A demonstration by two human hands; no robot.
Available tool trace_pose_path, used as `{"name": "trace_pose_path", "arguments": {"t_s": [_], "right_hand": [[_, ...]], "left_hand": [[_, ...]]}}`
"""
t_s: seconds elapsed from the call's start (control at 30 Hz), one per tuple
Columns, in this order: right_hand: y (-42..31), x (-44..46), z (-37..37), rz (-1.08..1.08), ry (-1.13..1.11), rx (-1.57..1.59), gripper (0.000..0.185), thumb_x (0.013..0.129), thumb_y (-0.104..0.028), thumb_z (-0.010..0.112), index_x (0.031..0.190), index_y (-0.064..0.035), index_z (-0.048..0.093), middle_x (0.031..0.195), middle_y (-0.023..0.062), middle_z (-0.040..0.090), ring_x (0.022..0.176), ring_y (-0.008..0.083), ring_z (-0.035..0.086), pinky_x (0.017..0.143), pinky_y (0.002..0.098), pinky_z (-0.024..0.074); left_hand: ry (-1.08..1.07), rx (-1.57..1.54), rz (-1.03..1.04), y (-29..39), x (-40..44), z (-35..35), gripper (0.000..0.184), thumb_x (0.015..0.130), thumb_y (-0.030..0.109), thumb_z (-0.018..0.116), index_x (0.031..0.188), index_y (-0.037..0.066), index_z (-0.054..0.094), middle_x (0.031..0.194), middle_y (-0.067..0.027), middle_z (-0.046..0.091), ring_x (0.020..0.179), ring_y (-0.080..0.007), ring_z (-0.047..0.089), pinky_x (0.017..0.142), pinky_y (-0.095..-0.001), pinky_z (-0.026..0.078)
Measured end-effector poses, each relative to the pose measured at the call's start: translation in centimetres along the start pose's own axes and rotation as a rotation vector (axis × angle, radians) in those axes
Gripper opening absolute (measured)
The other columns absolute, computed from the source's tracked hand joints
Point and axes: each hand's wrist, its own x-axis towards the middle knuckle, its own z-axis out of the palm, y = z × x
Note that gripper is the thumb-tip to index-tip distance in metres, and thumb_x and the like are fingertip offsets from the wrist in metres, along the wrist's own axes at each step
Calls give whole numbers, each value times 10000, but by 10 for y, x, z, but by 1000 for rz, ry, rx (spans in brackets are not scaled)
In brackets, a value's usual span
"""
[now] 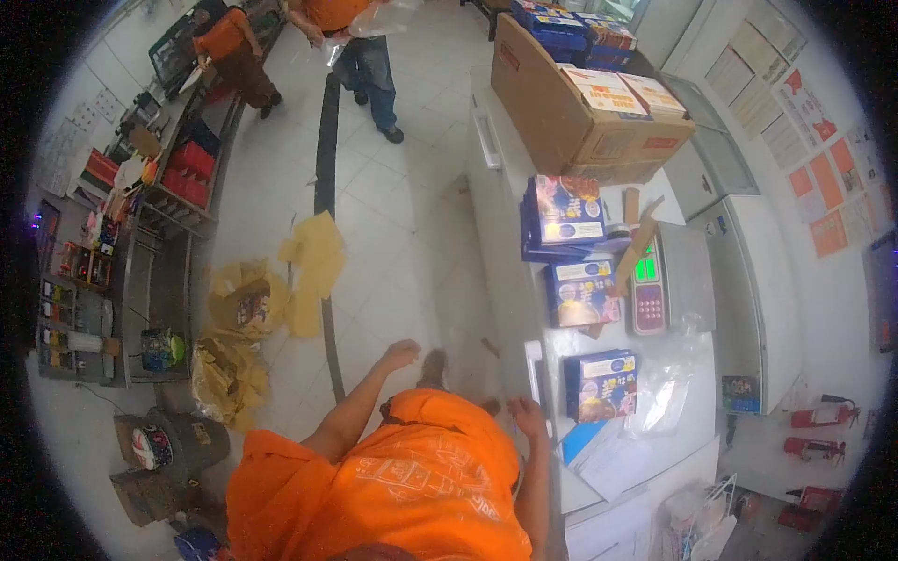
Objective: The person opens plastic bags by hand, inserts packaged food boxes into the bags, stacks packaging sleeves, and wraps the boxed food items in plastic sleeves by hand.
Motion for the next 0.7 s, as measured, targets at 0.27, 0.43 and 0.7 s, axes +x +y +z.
{"name": "trace_pose_path", "arguments": {"t_s": [0.27,0.43,0.7], "right_hand": [[-81,21,10,28,-141,119,298,1031,-302,547,1049,-25,654,845,36,647,790,122,591,739,267,480],[-117,47,16,-71,-108,36,297,1029,-301,548,1077,-27,650,846,38,646,793,130,597,750,277,486],[-136,65,34,-14,-52,0,392,1006,-365,574,1127,2,640,991,133,706,917,208,668,840,342,503]], "left_hand": [[69,-300,-78,10,13,-28,292,967,341,584,1112,100,664,930,-31,712,757,-130,644,612,-289,515],[109,-462,-53,41,44,-61,312,975,381,577,1142,126,644,970,-35,709,740,-122,628,586,-280,490],[231,-635,97,95,88,-150,382,956,424,601,1199,129,602,1050,-35,684,834,-151,639,666,-313,510]]}}
